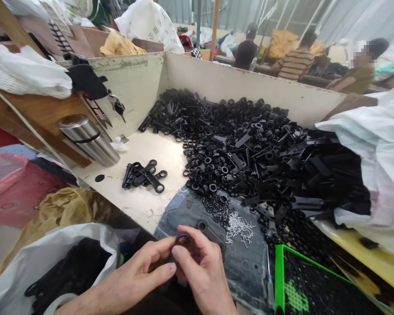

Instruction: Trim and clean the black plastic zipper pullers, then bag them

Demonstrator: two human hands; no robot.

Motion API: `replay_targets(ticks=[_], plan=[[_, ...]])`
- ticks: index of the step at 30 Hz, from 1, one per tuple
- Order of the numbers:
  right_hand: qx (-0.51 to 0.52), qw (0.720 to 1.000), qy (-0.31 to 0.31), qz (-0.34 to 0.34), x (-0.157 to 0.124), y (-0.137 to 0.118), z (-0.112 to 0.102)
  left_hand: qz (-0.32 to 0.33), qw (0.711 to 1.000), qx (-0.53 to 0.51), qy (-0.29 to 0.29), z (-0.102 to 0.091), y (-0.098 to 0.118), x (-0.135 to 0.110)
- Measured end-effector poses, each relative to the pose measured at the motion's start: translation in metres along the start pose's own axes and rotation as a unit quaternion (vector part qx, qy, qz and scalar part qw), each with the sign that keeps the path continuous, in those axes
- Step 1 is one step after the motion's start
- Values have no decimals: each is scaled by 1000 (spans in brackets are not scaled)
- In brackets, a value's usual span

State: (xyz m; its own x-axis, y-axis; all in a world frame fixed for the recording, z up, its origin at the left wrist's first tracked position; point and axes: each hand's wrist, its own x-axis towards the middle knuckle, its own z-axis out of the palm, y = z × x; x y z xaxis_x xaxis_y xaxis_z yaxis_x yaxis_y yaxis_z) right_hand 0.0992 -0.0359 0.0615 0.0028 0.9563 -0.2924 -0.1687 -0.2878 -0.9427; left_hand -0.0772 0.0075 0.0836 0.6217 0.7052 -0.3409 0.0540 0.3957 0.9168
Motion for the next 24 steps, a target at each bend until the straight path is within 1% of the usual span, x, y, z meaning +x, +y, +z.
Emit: replay_targets(ticks=[2, 5, 8, 10, 12, 14, 16, 17, 19, 21, 24], plan=[[13, 1000, 16, -8, -1, 5, 4, -4, 1000, -11, 4, 2, -3, 0], [44, 998, 43, -13, -1, 10, 6, -15, 999, -41, -16, 5, -4, 4], [88, 994, 60, -16, 3, 12, 6, -3, 997, -72, 5, 9, -2, 8], [100, 993, 67, -20, 5, 12, 7, 4, 998, -56, 27, 13, -4, 10], [100, 992, 80, -14, 6, 11, 8, 12, 997, -21, 75, 18, -10, 10], [102, 992, 77, -2, 6, 11, 10, 22, 988, 0, 152, 21, -20, 9], [113, 992, 64, 4, 6, 12, 13, 30, 975, -14, 219, 22, -32, 8], [124, 990, 64, 3, 5, 13, 15, 33, 971, -26, 237, 21, -37, 8], [154, 985, 80, -5, 4, 15, 19, 35, 970, -29, 239, 20, -42, 7], [172, 980, 98, -8, 3, 17, 22, 34, 977, 12, 211, 17, -42, 5], [165, 980, 112, -1, 0, 18, 25, 33, 982, 98, 160, 12, -38, 2]])
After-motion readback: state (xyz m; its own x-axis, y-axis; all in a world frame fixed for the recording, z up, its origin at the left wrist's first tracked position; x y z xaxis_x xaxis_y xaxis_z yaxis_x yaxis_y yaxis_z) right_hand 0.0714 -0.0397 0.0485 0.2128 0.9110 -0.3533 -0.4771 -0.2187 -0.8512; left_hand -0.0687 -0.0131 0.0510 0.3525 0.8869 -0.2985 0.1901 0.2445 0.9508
